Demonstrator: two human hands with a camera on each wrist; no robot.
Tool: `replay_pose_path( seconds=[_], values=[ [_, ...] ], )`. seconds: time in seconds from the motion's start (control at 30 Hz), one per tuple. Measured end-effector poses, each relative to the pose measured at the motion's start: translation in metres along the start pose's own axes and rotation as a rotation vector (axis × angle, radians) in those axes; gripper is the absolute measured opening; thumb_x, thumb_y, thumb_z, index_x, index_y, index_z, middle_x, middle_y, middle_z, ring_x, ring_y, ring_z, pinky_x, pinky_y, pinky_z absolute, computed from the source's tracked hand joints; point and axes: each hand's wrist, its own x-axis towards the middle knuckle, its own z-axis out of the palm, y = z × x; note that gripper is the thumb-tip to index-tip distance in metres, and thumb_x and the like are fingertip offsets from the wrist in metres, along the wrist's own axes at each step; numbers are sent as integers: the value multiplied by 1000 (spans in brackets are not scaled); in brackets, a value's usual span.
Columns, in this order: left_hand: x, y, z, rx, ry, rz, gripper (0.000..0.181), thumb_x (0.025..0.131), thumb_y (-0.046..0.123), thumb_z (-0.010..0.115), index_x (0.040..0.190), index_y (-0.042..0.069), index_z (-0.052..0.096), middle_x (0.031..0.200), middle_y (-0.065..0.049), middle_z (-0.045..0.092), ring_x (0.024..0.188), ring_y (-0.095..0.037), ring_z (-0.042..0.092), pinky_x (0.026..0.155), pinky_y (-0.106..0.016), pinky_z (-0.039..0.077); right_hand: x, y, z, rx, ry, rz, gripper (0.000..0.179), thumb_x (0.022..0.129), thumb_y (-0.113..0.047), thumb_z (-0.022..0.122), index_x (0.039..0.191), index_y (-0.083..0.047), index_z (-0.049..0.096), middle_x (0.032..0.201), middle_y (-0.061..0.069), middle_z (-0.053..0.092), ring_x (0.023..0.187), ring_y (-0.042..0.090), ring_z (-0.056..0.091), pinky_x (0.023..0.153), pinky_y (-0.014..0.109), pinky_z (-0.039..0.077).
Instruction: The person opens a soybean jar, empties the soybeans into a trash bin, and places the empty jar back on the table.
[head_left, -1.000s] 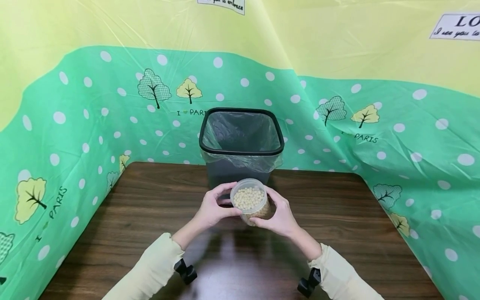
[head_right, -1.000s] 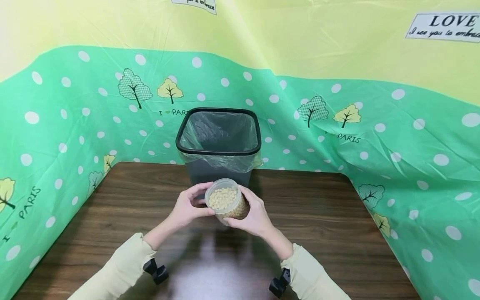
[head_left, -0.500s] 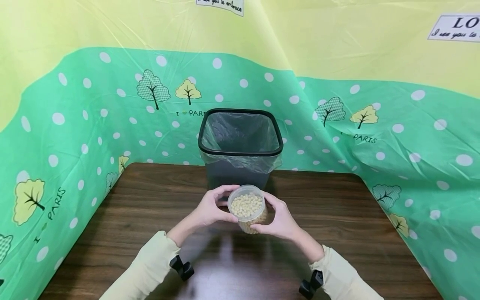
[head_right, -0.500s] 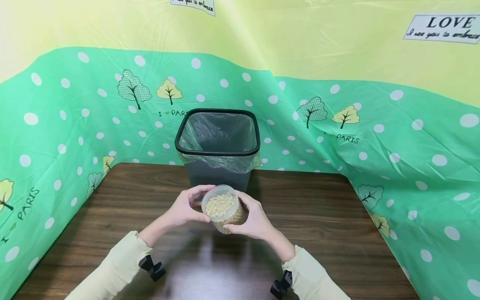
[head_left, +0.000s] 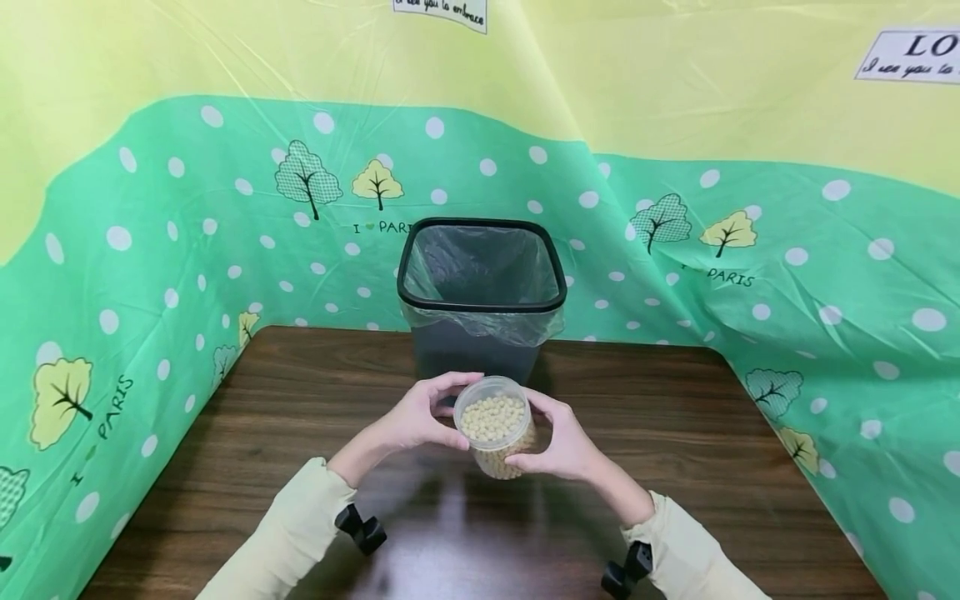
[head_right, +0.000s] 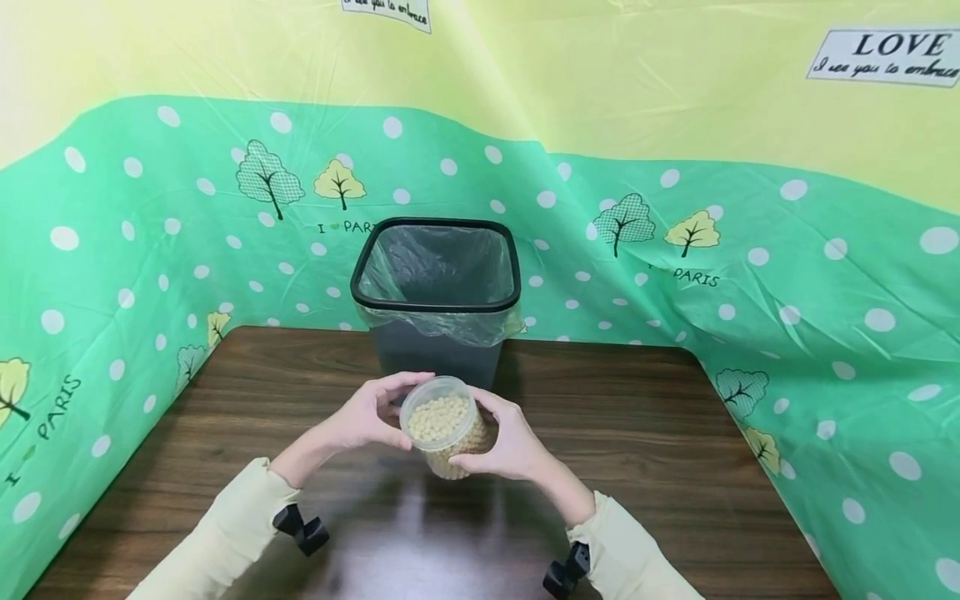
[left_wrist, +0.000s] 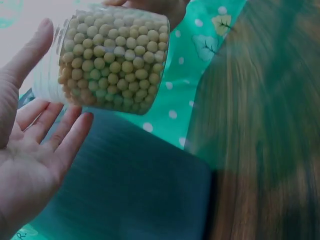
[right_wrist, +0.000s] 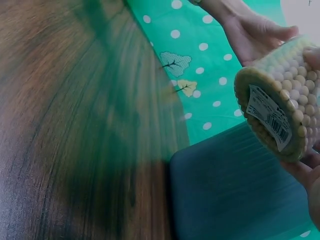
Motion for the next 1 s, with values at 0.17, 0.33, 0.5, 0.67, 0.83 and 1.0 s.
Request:
replay_pose_path(
  seconds=[0.17,0.33,0.5,0.67,0.83,1.0],
  values=[
    [-3,-1,11,29,99,30,78,65,16,82,131,-1,45,128,-18,49,113,-28,50,85,-34,49,0,-2,2,-51,37,-10,76,56,3,81,123,12,45,113,22,57,101,13,55,85,22,47],
    [-4,-3,20,46,196,35,76,67,7,79,133,0,42,130,-17,46,118,-30,46,85,-33,49,-1,-1,5,-132,137,-10,76,55,0,83,121,11,48,110,21,59,99,19,56,83,20,46],
    [-2,-5,7,54,93,10,71,69,6,78,132,0,45,130,-15,47,115,-27,49,84,-33,50,-2,2,2,-67,99,-17,74,54,4,81,120,13,48,108,23,59,98,9,55,82,19,46],
    [2,-4,3,25,12,20,77,68,14,80,133,-1,42,131,-17,46,114,-27,48,85,-35,50,-2,3,1,-27,51,-12,75,56,6,80,122,13,46,111,24,57,99,4,54,83,19,46],
    [2,-5,9,4,60,38,77,68,17,80,132,-4,42,129,-21,47,112,-32,49,84,-36,50,-3,4,3,-51,78,-46,76,55,6,80,122,14,45,111,25,57,100,9,54,83,19,46],
    [1,-6,18,-4,182,44,74,65,6,81,130,-2,46,127,-20,49,111,-30,50,84,-36,50,-3,4,7,-73,150,-70,77,53,7,79,121,15,45,110,26,56,100,12,54,83,16,44]
  ],
)
